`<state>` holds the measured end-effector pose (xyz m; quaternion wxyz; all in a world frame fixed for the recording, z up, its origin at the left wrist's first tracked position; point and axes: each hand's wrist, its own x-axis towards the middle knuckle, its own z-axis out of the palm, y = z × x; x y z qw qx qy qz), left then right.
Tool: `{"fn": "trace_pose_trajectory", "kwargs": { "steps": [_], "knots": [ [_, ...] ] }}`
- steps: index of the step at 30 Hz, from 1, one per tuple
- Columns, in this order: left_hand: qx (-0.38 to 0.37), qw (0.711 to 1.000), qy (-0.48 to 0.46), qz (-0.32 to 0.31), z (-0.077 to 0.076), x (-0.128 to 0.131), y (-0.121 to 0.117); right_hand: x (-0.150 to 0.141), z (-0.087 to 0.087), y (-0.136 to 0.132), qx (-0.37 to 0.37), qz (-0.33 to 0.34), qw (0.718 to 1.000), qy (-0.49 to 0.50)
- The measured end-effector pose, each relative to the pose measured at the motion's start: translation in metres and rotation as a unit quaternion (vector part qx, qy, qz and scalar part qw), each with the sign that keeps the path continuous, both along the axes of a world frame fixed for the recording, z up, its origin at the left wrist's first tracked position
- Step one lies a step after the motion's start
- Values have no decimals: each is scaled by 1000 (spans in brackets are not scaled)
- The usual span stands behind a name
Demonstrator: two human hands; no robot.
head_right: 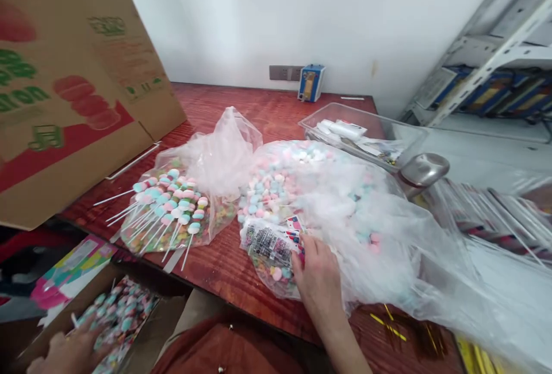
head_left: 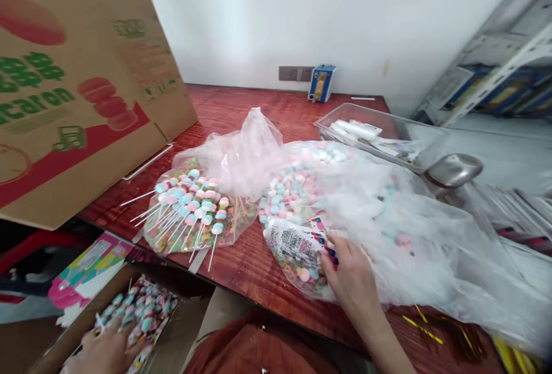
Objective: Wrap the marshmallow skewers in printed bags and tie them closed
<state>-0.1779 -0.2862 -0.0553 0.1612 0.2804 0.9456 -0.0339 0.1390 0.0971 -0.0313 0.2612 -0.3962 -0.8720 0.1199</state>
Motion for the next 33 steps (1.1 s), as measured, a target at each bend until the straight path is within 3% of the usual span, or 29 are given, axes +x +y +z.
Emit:
{"fn": "trace_pose_trajectory", "kwargs": {
  "steps": [3, 5, 8, 10, 13, 16, 19, 21, 24, 25, 26, 27, 28, 33],
  "knots": [
    [-37, 978, -183, -91, 19, 8, 64, 6, -10, -4, 41, -56, 995, -78],
    [10, 954, -235, -187, 45, 28, 121, 5, -14, -10, 41, -83, 993, -76],
    [75, 874, -380, -294, 86, 61, 188, -1, -16, -13, 13, -109, 994, -9],
    [97, 832, -436, -329, 102, 76, 214, -3, -15, -12, -8, -108, 994, 24],
    [123, 795, -480, -348, 103, 88, 232, -4, -14, -8, -16, -101, 994, 32],
    [145, 741, -564, -334, 83, 107, 245, -6, -10, -6, 5, -96, 994, 55],
    [159, 638, -723, -211, 59, 142, 263, -9, 5, -11, 11, -64, 991, 120],
    [206, 526, -820, -93, 48, 168, 276, -9, 23, -17, -31, -33, 985, 165],
    [343, 343, -873, 55, 42, 195, 293, -1, 52, -31, -127, -3, 967, 221],
    [380, 300, -871, 86, 43, 200, 295, 4, 60, -35, -155, 3, 959, 237],
    [410, 274, -864, 105, 45, 202, 295, 8, 65, -39, -179, 8, 951, 252],
    [435, 268, -852, 118, 48, 202, 294, 13, 69, -42, -201, 12, 943, 266],
    [455, 281, -836, 126, 52, 202, 291, 17, 71, -45, -224, 14, 932, 284],
    [508, 408, -744, 147, 73, 203, 277, 24, 59, -58, -340, 2, 853, 396]
  ]
}}
